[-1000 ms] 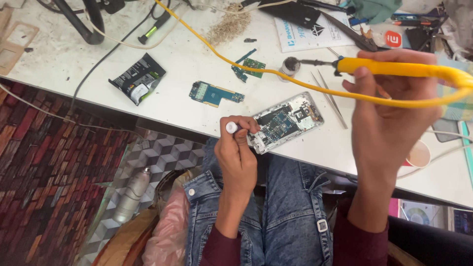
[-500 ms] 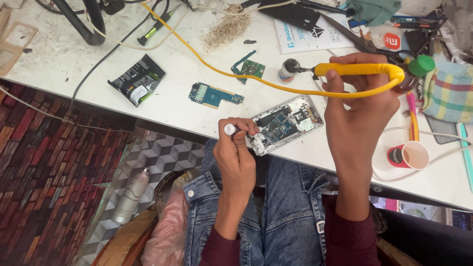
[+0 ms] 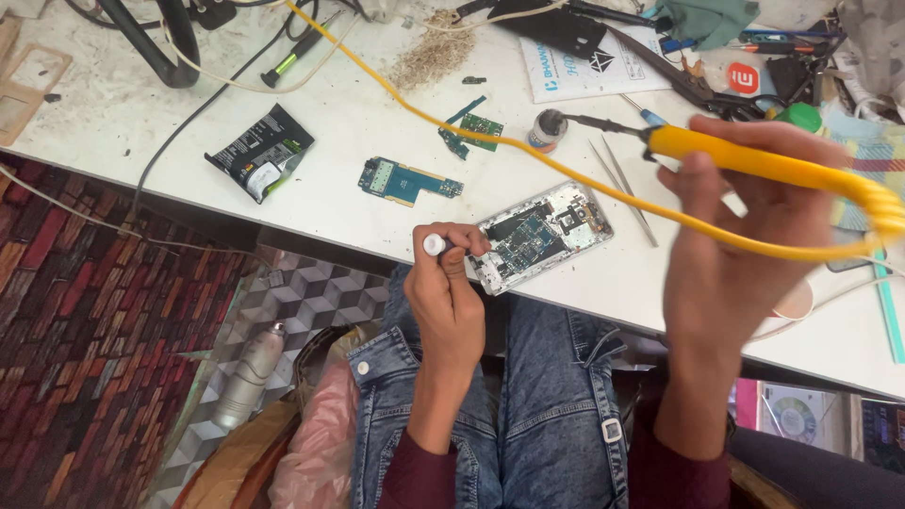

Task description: The person uses a hot air gun to heat a circuit board while holding a small white bottle. They repeatedly apply heat to different areas of the board and occasionally dip the bottle's tip into a small container on the table.

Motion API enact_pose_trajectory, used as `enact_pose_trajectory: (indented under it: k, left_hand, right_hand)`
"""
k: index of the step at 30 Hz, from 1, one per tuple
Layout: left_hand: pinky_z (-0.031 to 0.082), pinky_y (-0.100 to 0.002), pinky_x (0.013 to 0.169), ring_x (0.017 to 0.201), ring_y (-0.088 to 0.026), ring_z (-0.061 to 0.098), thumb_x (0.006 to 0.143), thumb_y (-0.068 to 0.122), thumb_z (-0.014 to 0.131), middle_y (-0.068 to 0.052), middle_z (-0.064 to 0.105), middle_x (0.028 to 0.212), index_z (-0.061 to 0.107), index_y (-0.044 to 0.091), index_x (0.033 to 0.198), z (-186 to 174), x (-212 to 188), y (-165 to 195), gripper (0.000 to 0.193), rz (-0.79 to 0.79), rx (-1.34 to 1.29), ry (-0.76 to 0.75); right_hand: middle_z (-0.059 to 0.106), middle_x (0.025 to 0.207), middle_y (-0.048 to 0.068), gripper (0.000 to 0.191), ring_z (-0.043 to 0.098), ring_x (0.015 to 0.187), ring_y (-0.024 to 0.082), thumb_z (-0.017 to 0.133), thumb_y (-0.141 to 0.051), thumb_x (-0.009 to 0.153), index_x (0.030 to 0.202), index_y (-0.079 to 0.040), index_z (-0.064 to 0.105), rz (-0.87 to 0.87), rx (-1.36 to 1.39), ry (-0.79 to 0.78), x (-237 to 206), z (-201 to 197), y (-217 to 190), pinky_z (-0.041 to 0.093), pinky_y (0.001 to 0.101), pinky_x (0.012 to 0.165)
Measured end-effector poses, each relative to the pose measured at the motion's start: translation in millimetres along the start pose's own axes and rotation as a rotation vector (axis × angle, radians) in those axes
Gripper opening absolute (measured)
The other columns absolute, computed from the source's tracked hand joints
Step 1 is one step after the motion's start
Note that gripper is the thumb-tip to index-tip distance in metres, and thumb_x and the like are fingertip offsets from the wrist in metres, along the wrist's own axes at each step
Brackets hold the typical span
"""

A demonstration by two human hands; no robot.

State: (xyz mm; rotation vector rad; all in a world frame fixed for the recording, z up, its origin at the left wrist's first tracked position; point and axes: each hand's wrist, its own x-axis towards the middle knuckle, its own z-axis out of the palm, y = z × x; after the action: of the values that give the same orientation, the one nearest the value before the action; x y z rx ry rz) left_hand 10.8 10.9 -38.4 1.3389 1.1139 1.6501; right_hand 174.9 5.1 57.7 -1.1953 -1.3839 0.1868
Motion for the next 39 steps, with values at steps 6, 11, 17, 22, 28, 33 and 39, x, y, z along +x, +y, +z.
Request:
enact_pose_trajectory:
  k: [6,11,17,22,28,33,39]
  left_hand:
    - [0.056,-0.032,0.087,0.089,-0.019,0.068,0.114,0.005,0.039,-0.012,0.066,0.091,0.047,0.0,0.106,-0.9,0.4,-2.3,0.012,0.009,0.01,-0.001]
    - [0.056,-0.032,0.085,0.087,-0.019,0.068,0.114,0.006,0.039,-0.012,0.066,0.09,0.047,0.0,0.106,-0.6,0.1,-2.6,0.012,0.021,0.013,0.003]
    - [0.057,-0.032,0.087,0.088,-0.019,0.068,0.115,0.01,0.039,-0.012,0.066,0.091,0.047,0.001,0.106,-0.8,1.0,-2.0,0.015,0.027,0.0,-0.005]
    - [0.057,-0.032,0.086,0.088,-0.019,0.069,0.115,0.011,0.039,-0.012,0.067,0.091,0.047,0.0,0.106,-0.5,1.1,-2.8,0.016,0.02,0.013,-0.001]
    - [0.057,-0.032,0.086,0.088,-0.019,0.069,0.115,0.012,0.039,-0.012,0.066,0.091,0.047,0.001,0.106,-0.3,1.8,-4.0,0.017,0.013,-0.008,-0.004]
    - [0.057,-0.032,0.087,0.089,-0.019,0.068,0.115,0.011,0.039,-0.012,0.066,0.091,0.047,0.001,0.106,-0.3,1.9,-3.4,0.016,0.021,-0.012,-0.004]
    - [0.057,-0.032,0.087,0.089,-0.019,0.068,0.115,0.009,0.039,-0.013,0.066,0.092,0.046,0.001,0.106,-0.2,1.4,-3.1,0.014,0.019,-0.027,-0.005]
  right_hand:
    - [0.063,0.127,0.022,0.028,0.074,0.115,0.026,0.053,0.006,0.121,0.14,-0.001,0.034,0.05,-0.007,0.065,-21.7,-20.3,-22.5,0.072,0.0311,0.093]
    - [0.062,0.127,0.023,0.026,0.075,0.113,0.027,0.054,0.005,0.117,0.134,-0.002,0.036,0.164,0.036,0.066,-25.2,-19.9,-23.7,0.073,0.033,0.087]
    - [0.063,0.131,0.02,0.033,0.073,0.107,0.023,0.056,0.004,0.112,0.138,-0.002,0.037,0.28,0.109,0.04,-24.4,-11.1,-19.5,0.07,0.0343,0.084]
    - [0.062,0.13,0.017,0.037,0.072,0.107,0.02,0.057,0.004,0.109,0.14,0.0,0.037,0.333,0.145,0.052,-24.8,-6.2,-19.2,0.07,0.0328,0.082]
    - [0.061,0.126,0.016,0.032,0.072,0.104,0.019,0.058,0.005,0.108,0.134,0.001,0.039,0.355,0.149,0.059,-24.8,-4.2,-20.8,0.07,0.0331,0.08]
    - [0.061,0.121,0.015,0.032,0.071,0.101,0.019,0.057,0.006,0.107,0.133,0.0,0.039,0.338,0.088,0.038,-25.3,-3.8,-20.1,0.069,0.0313,0.078]
    - [0.063,0.122,0.019,0.036,0.073,0.095,0.02,0.057,0.008,0.112,0.138,0.002,0.033,0.319,0.049,-0.033,-29.2,-7.0,-18.4,0.067,0.0286,0.074]
